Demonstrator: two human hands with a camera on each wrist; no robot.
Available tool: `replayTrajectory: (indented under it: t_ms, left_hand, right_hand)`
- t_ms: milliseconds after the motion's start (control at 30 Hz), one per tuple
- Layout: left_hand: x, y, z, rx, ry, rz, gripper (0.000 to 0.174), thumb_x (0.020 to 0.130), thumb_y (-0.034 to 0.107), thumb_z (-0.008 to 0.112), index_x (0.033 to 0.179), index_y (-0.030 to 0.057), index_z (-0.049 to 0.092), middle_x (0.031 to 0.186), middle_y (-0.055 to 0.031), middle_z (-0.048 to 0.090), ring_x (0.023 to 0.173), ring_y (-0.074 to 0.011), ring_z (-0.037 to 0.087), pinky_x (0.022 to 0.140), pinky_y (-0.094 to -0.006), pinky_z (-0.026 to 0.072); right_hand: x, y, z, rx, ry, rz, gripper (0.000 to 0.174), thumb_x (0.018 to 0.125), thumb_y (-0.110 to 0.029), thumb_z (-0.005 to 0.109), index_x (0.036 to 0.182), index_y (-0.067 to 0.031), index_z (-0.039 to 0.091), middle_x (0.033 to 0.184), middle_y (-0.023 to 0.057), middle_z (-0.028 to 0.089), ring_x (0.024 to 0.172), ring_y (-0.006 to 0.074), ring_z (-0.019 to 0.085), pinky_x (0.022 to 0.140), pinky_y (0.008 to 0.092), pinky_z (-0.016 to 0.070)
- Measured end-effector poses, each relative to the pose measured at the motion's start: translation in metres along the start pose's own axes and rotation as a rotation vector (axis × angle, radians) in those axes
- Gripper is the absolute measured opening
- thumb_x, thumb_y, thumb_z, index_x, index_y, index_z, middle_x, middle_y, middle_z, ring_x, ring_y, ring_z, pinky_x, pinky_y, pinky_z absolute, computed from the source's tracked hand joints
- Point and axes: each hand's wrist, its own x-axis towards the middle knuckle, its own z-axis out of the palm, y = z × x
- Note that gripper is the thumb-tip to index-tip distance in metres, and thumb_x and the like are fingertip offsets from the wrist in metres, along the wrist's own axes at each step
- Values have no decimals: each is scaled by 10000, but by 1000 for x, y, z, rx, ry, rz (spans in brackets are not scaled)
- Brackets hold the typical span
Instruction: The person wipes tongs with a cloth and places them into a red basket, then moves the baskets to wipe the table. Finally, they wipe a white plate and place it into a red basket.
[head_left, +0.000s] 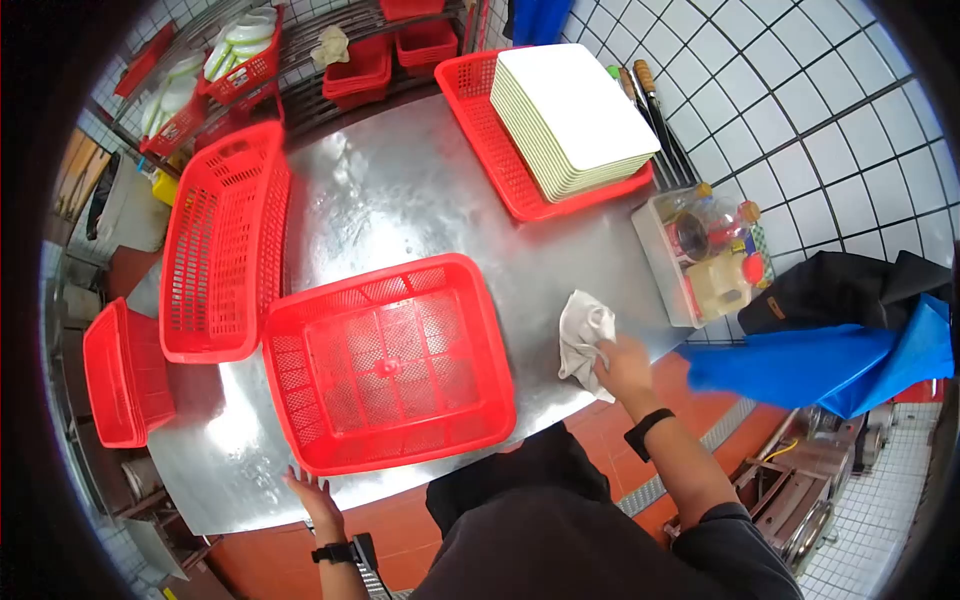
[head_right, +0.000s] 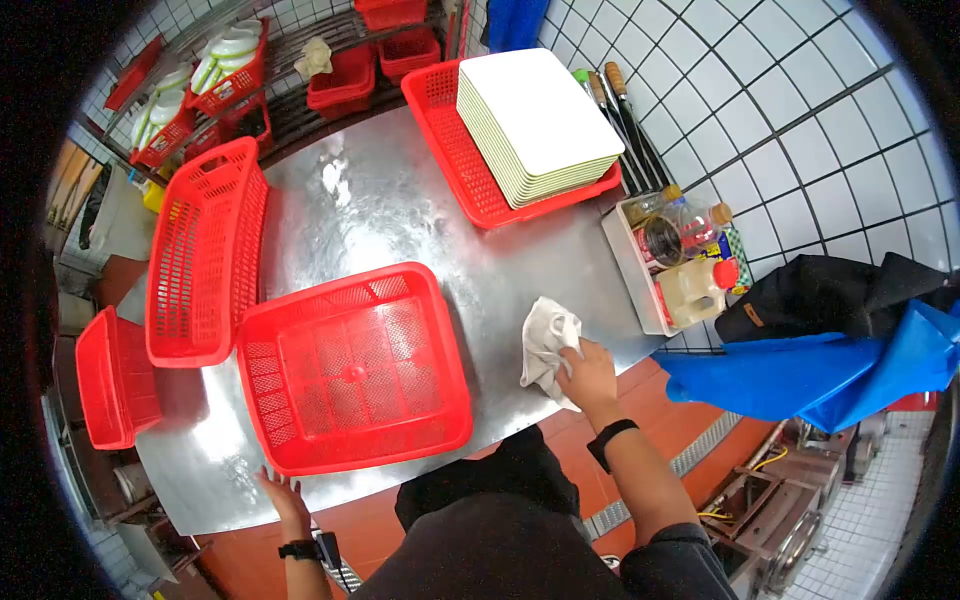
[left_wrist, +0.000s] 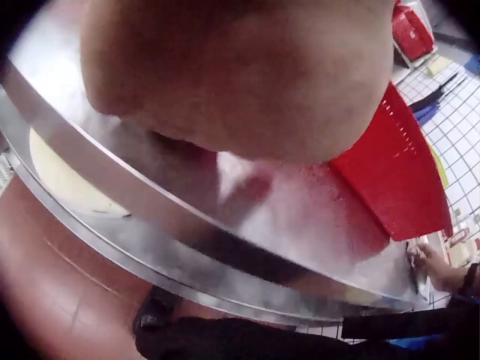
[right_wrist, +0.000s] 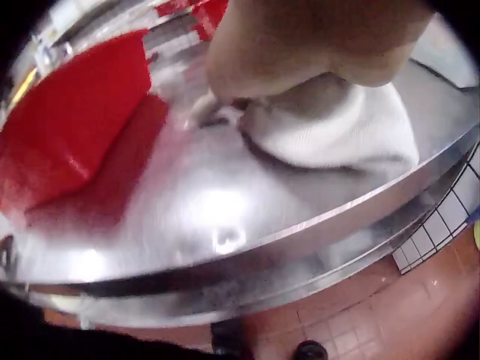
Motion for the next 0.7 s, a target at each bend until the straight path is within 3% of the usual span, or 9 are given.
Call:
replayTrajectory:
  t_ms: [100, 133, 200, 233, 367, 500, 533, 600, 700]
  left_hand:
    - [16, 11, 12, -61, 102, 75, 657, 997, 393, 483, 1495, 46, 233, 1476, -146, 380, 1354, -266, 373, 1115, -404, 294]
    - [19, 6, 17, 155, 53, 217, 624, 959, 251, 515, 1479, 27, 254, 1450, -153, 405, 1326, -268, 408, 1099, -389, 318]
    - [19, -3, 33, 413, 78, 431, 646, 816, -74, 499, 1431, -26, 305, 1403, -181, 439, 1272, -273, 468, 1075, -357, 357]
    - [14, -15, 37, 406, 93, 444, 646, 816, -74, 499, 1431, -26, 305, 1403, -181, 439, 1272, -273, 468, 1075, -357, 357]
    - [-31, -44, 63, 300, 39, 433, 714, 751, -144, 398, 1438, 4, 274, 1385, -177, 439, 1249, -282, 476, 1090, -357, 351]
    - [-77, -47, 77, 651, 122, 436, 681, 776, -88, 506, 1417, -28, 283, 1417, -244, 360, 1353, -361, 365, 1131, -439, 290]
    - [-85, -40, 81, 978, 151, 523, 694, 775, -59, 569, 1407, -40, 283, 1414, -253, 354, 1345, -391, 358, 1126, -461, 294]
    - [-89, -9, 115, 1225, 198, 751, 771, 757, 37, 721, 1387, -72, 290, 1416, -279, 335, 1312, -459, 347, 1108, -500, 308]
    - [-93, 50, 212, 1152, 147, 982, 625, 797, 36, 689, 1338, -52, 390, 1410, -273, 350, 1319, -438, 355, 1104, -490, 309]
  right_hand:
    - [3, 20, 0, -40, 68, -1, 290, 757, -208, 673, 1023, -96, 641, 997, 142, 565, 962, 353, 543, 839, 477, 418]
    - [6, 24, 1, 6, 61, 57, 327, 753, -213, 673, 1049, -82, 625, 1010, 165, 553, 983, 368, 530, 848, 485, 413]
    - [12, 34, 16, 21, 90, 1, 381, 737, -223, 670, 1079, -69, 605, 1080, 226, 511, 1041, 413, 488, 887, 512, 396]
    - [14, 40, 23, 29, 104, -28, 408, 729, -228, 668, 1094, -62, 594, 1115, 257, 490, 1070, 435, 467, 906, 525, 388]
    - [24, 51, 49, 151, 201, -234, 320, 696, -220, 647, 993, -99, 638, 1162, 241, 476, 1109, 425, 443, 932, 544, 366]
    - [27, 57, 40, 310, 133, -255, 281, 689, -227, 649, 935, -91, 662, 1130, 240, 479, 1062, 423, 457, 882, 530, 377]
    - [26, 57, 38, 299, 125, -272, 278, 686, -233, 649, 928, -97, 666, 1123, 232, 485, 1050, 416, 463, 878, 527, 377]
    - [34, 60, 36, 298, 145, -291, 276, 680, -248, 651, 919, -111, 671, 1110, 217, 498, 1033, 401, 475, 876, 524, 379]
    - [36, 60, 34, 326, 165, -292, 276, 677, -260, 655, 918, -127, 671, 1099, 203, 509, 1025, 388, 482, 877, 520, 386]
